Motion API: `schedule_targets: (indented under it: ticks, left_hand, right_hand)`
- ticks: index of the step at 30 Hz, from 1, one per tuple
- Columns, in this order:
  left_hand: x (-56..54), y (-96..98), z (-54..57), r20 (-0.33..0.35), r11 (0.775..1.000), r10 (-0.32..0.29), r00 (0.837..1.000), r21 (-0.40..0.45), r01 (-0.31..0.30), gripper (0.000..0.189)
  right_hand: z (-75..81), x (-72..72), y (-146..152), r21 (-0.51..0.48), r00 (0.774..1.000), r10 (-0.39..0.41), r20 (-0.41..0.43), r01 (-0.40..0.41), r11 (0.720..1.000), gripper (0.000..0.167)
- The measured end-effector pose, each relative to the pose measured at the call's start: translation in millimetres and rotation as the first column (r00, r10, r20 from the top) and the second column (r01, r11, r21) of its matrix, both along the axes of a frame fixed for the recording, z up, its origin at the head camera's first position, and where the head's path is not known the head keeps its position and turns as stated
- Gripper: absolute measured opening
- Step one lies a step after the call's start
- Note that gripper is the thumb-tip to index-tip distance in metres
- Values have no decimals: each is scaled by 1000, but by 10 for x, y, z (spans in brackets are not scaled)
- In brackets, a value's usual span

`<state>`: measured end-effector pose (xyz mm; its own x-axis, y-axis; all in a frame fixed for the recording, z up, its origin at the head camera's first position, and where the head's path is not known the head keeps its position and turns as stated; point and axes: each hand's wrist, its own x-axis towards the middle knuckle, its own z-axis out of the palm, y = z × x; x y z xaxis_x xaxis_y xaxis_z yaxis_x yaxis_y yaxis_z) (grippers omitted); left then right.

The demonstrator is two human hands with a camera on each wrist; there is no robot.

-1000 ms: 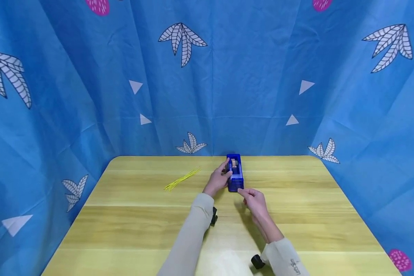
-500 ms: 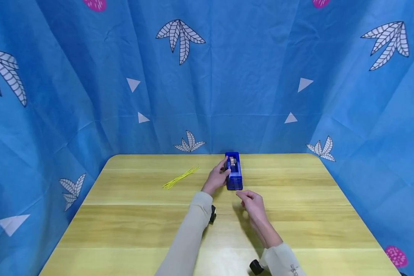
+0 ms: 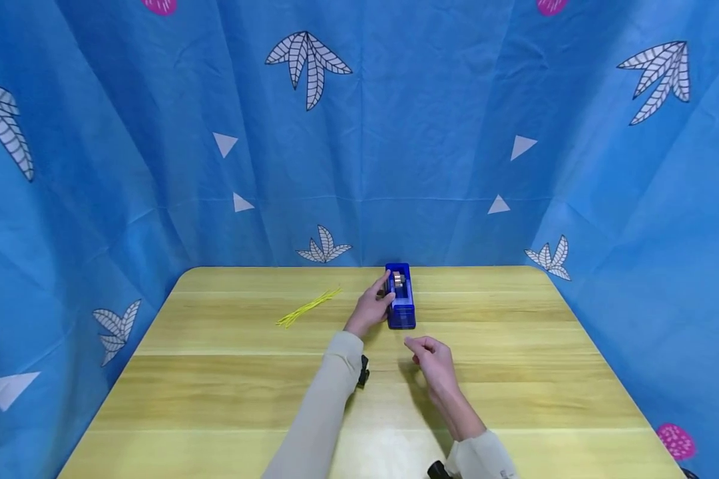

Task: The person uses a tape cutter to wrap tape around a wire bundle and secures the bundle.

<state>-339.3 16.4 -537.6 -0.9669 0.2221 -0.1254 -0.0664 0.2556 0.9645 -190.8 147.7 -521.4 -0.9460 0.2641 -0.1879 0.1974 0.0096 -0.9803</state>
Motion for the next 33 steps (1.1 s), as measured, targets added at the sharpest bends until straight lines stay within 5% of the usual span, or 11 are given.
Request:
schedule_targets:
  ticks: [33]
  left_hand:
    - [0, -19, 31, 14, 999, -4, 1000, -36, 4, 58]
  right_hand:
    - [-85, 184, -50, -78, 1000, -7, 25, 9, 997, 19]
